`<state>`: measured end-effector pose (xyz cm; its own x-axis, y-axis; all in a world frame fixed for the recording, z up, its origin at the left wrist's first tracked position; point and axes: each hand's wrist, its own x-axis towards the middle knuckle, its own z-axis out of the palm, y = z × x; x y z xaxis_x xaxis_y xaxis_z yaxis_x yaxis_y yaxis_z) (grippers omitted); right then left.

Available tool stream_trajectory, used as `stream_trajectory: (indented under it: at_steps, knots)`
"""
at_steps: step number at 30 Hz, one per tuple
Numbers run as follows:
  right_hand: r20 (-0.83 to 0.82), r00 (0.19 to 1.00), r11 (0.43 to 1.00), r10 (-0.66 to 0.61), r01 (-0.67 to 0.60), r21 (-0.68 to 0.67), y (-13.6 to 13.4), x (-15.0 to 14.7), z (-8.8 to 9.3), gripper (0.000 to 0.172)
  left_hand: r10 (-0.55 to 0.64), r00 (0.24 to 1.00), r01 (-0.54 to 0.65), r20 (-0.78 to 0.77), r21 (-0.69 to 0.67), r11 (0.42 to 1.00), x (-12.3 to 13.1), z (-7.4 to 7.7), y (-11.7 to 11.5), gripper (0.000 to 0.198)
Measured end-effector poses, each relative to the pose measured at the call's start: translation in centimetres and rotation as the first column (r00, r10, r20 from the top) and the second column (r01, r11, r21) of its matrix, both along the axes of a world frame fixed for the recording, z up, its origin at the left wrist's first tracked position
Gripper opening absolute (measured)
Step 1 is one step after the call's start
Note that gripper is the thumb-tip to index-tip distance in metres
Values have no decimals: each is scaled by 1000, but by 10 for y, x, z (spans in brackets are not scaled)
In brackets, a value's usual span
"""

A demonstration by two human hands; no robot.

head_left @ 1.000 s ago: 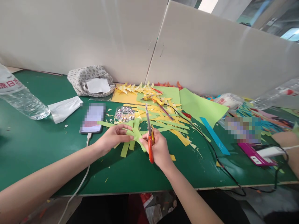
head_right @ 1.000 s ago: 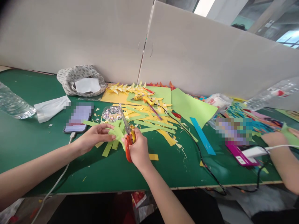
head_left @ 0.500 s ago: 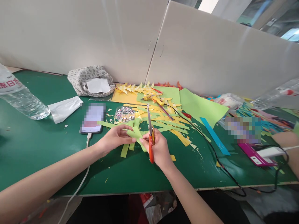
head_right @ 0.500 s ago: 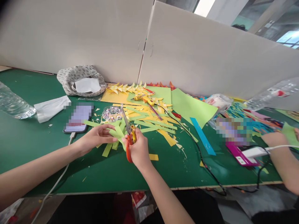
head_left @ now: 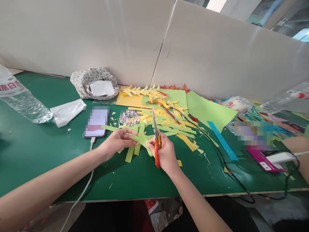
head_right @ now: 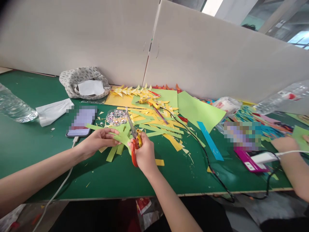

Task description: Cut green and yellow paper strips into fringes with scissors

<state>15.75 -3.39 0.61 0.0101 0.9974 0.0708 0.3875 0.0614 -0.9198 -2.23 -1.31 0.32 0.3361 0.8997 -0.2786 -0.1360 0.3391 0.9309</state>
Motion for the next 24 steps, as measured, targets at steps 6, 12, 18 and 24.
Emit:
stream_trajectory:
  at_steps: [6, 12, 18, 24]
  knots:
    - [-16, 1000, 1000, -2, 1, -14, 0, -1, 0, 23, 39, 995, -33, -95, 58, 998, 3, 3, -2, 37]
    - [-8, 1000, 999, 29, -29, -24, -3, -4, 4, 21, 28, 994, -24, -108, 40, 999, 1, 0, -1, 35]
    - [8, 1000, 1000, 16, -16, -26, -3, -4, 5, 19, 4, 999, -5, -35, -23, 1000, -1, -2, 2, 33]
    - [-7, 1000, 1000, -1, 1, -31, -1, 0, 1, 23, -14, 999, 13, -44, -9, 1000, 0, 0, 0, 32]
